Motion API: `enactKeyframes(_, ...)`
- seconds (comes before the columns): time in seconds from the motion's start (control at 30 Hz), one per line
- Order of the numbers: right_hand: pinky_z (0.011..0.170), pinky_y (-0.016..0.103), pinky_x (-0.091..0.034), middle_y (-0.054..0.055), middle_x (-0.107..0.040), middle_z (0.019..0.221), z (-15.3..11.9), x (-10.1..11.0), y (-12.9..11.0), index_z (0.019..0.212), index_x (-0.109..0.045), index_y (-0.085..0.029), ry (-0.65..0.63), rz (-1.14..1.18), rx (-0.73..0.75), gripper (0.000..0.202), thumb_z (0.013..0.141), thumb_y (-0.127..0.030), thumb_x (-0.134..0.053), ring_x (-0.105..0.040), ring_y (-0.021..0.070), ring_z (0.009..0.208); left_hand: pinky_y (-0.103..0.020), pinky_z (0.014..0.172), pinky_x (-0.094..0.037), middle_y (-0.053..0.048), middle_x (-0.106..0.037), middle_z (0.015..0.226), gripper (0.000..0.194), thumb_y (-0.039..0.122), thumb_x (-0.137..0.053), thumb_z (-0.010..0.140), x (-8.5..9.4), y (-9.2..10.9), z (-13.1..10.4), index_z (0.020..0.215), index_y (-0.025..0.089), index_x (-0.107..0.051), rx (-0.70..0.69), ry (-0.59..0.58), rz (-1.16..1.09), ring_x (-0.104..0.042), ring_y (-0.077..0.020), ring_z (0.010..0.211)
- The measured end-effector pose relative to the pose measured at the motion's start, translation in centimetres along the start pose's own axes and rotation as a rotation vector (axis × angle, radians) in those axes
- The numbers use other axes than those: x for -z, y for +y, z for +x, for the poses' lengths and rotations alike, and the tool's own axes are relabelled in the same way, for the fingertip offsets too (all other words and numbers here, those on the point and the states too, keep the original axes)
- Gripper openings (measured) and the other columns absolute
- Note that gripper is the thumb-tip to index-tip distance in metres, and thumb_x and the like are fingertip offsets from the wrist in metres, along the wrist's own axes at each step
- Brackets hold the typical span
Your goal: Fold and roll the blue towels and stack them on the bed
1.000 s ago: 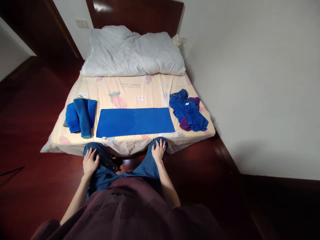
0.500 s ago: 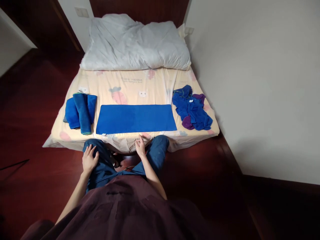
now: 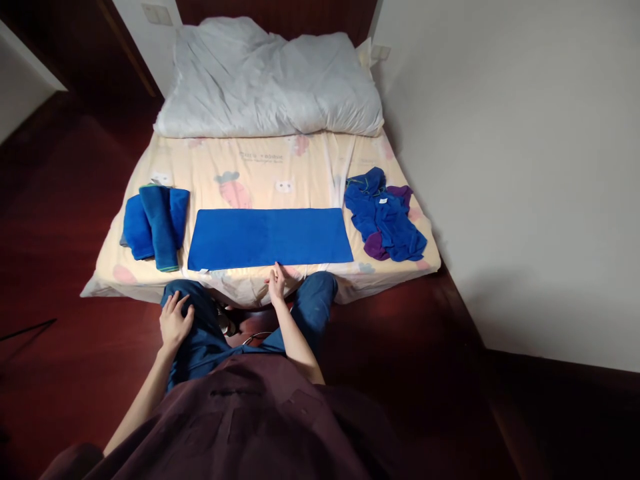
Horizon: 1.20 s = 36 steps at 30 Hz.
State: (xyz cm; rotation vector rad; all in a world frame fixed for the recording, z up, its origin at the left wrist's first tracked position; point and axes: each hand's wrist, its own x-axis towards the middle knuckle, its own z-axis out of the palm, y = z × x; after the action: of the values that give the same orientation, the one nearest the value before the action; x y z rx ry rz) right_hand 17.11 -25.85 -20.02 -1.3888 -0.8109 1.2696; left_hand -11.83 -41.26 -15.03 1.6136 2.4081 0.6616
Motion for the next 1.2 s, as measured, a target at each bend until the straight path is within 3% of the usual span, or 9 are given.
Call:
enactKeyframes(0.13, 0.059, 0.027, -0.06, 0.016, -0.081, 0.094, 1.3, -1.3, 0.8, 0.116, -0.078, -0.006, 0.199, 0.064, 0.028, 0.048, 0.086, -0.042, -0.068, -0.069, 0.0156, 0.057, -0.055, 0.117, -0.044, -0.015, -0.07, 0.135, 0.039, 0.032, -0.046, 0.094, 0.1, 3.2, 4.4, 0.117, 0.019, -0.074, -0.165, -0.019, -0.011, -0.056, -0.0361, 0.134)
enactKeyframes(0.23, 0.061, 0.029, -0.062, 0.015, -0.08, 0.086, 2.2, -2.3, 1.3, 0.099, -0.079, -0.007, 0.353, 0.107, 0.001, 0.038, 0.081, -0.04, -0.074, -0.07, 0.0167, 0.056, -0.047, 0.108, -0.051, -0.011, -0.075, 0.117, 0.039, 0.031, -0.041, 0.097, -0.5, 8.3, 11.4, 0.111, 0.021, -0.076, -0.372, -0.168, -0.018, -0.065, -0.0309, 0.112)
enactKeyframes(0.3, 0.061, 0.03, -0.062, 0.014, -0.08, 0.083, 2.5, -2.7, 1.5, 0.092, -0.078, -0.009, 0.393, 0.104, -0.017, 0.033, 0.081, -0.04, -0.075, -0.07, 0.0176, 0.055, -0.043, 0.105, -0.052, -0.011, -0.077, 0.109, 0.04, 0.03, -0.04, 0.098, -1.4, 12.6, 17.1, 0.111, 0.021, -0.077, -0.484, -0.27, -0.012, -0.066, -0.0292, 0.108)
enactKeyframes(0.43, 0.062, 0.031, -0.062, 0.013, -0.077, 0.075, 2.4, -2.6, 1.8, 0.081, -0.073, -0.013, 0.412, -0.009, 0.033, 0.032, 0.082, -0.045, -0.075, -0.071, 0.0204, 0.058, -0.033, 0.104, -0.052, -0.01, -0.078, 0.118, 0.04, 0.022, -0.043, 0.096, -4.9, 21.7, 28.0, 0.113, 0.017, -0.079, -0.562, -0.445, 0.046, -0.07, -0.0246, 0.109)
enactKeyframes(0.57, 0.056, 0.03, -0.059, 0.011, -0.075, 0.071, 2.2, -2.2, 2.6, 0.079, -0.067, -0.016, 0.393, -0.092, 0.057, 0.038, 0.086, -0.053, -0.07, -0.071, 0.0208, 0.056, -0.025, 0.105, -0.05, -0.008, -0.076, 0.128, 0.041, 0.017, -0.05, 0.095, -9.7, 28.0, 35.0, 0.125, 0.019, -0.077, -0.491, -0.579, 0.177, -0.068, -0.0209, 0.121)
enactKeyframes(0.67, 0.057, 0.031, -0.059, 0.01, -0.075, 0.072, 2.2, -2.0, 3.1, 0.081, -0.066, -0.017, 0.384, -0.114, 0.093, 0.039, 0.086, -0.054, -0.072, -0.07, 0.0204, 0.052, -0.027, 0.104, -0.051, -0.009, -0.075, 0.13, 0.041, 0.017, -0.054, 0.094, -13.4, 30.1, 37.3, 0.129, 0.021, -0.075, -0.439, -0.632, 0.203, -0.068, -0.0227, 0.123)
enactKeyframes(0.83, 0.055, 0.03, -0.057, 0.007, -0.074, 0.066, 2.0, -2.2, 1.9, 0.079, -0.068, -0.016, 0.406, -0.21, 0.087, 0.04, 0.087, -0.056, -0.072, -0.068, 0.0201, 0.048, -0.035, 0.106, -0.052, -0.013, -0.069, 0.137, 0.04, 0.022, -0.057, 0.095, -17.8, 30.7, 38.6, 0.131, 0.021, -0.074, -0.368, -0.657, 0.203, -0.065, -0.0285, 0.127)
enactKeyframes(1.07, 0.055, 0.031, -0.056, 0.008, -0.075, 0.067, 1.9, -2.5, -0.3, 0.075, -0.07, -0.018, 0.388, -0.31, 0.004, 0.049, 0.092, -0.064, -0.064, -0.069, 0.0211, 0.047, -0.048, 0.104, -0.053, -0.02, -0.069, 0.126, 0.032, 0.032, -0.065, 0.092, -19.6, 30.3, 39.5, 0.116, 0.015, -0.077, -0.255, -0.617, 0.153, -0.065, -0.0386, 0.121)
enactKeyframes(1.2, 0.059, 0.033, -0.058, 0.008, -0.074, 0.066, 1.7, -2.5, -0.4, 0.075, -0.069, -0.019, 0.395, -0.33, -0.015, 0.049, 0.093, -0.065, -0.063, -0.069, 0.0218, 0.05, -0.045, 0.1, -0.054, -0.019, -0.069, 0.117, 0.029, 0.027, -0.064, 0.092, -19.5, 30.3, 39.5, 0.117, 0.016, -0.075, -0.235, -0.564, 0.089, -0.067, -0.0358, 0.114)
